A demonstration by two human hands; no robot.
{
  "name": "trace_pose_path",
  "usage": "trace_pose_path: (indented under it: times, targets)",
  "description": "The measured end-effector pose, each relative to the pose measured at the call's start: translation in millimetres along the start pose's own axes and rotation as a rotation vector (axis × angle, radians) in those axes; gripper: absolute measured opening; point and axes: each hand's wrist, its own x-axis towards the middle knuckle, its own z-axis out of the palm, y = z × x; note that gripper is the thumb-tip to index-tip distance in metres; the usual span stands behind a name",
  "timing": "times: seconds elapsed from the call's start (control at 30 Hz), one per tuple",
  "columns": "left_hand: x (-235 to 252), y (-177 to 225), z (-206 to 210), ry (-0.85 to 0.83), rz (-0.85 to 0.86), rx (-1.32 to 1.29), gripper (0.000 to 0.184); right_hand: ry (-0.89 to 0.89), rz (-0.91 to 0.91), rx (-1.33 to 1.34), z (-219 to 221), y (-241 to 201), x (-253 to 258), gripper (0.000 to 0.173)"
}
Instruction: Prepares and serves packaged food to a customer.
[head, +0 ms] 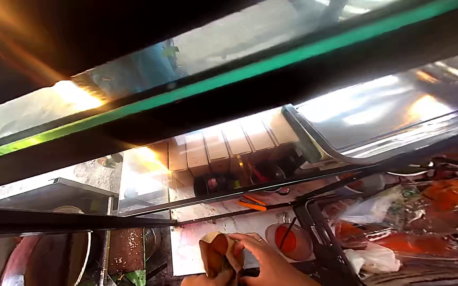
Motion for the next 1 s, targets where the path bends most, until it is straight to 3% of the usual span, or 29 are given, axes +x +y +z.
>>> trace_pose_path:
  times: [0.07, 0.1, 0.2, 0.27, 0.4, 0.53, 0.63, 0.77, 0.87, 1.0]
  targets:
    - [14, 15, -9, -0.120, -0.131, 0.050, 0.063, 0.051, -0.077, -0.012, 8, 6, -7, 0.040]
    - [20, 22, -10, -0.131, -0.149, 0.061, 0.056, 0.088, -0.121, -0.017, 13, 9, -9, 0.035]
    - [26, 26, 9, 0.175, 0.063, 0.105, 0.026, 0.194, -0.244, -0.007, 19, 21, -15, 0.016]
    - [27, 17, 12, 0.334, 0.182, 0.077, 0.021, 0.230, -0.290, 0.002, 20, 29, -17, 0.014]
    - [37, -11, -7, 0.556, 0.218, 0.187, 0.024, 0.314, -0.306, -0.014, 18, 34, -25, 0.016]
    - [67, -27, -12, 0.566, 0.343, 0.271, 0.013, 0.329, -0.342, -0.026, 15, 28, -27, 0.020]
    - [81, -18, -11, 0.518, 0.444, 0.208, 0.016, 0.373, -0.407, -0.045, 16, 26, -23, 0.013]
    - [73, -21, 1, 0.591, 0.414, 0.007, 0.012, 0.433, -0.449, -0.073, 17, 29, -16, 0.013]
    - [47, -44, 10, 0.754, 0.346, -0.337, 0.033, 0.466, -0.409, -0.045, 18, 28, -14, 0.012]
    - [23, -79, 67, 0.893, 0.342, -0.607, 0.083, 0.566, -0.323, -0.038, 19, 24, -13, 0.007]
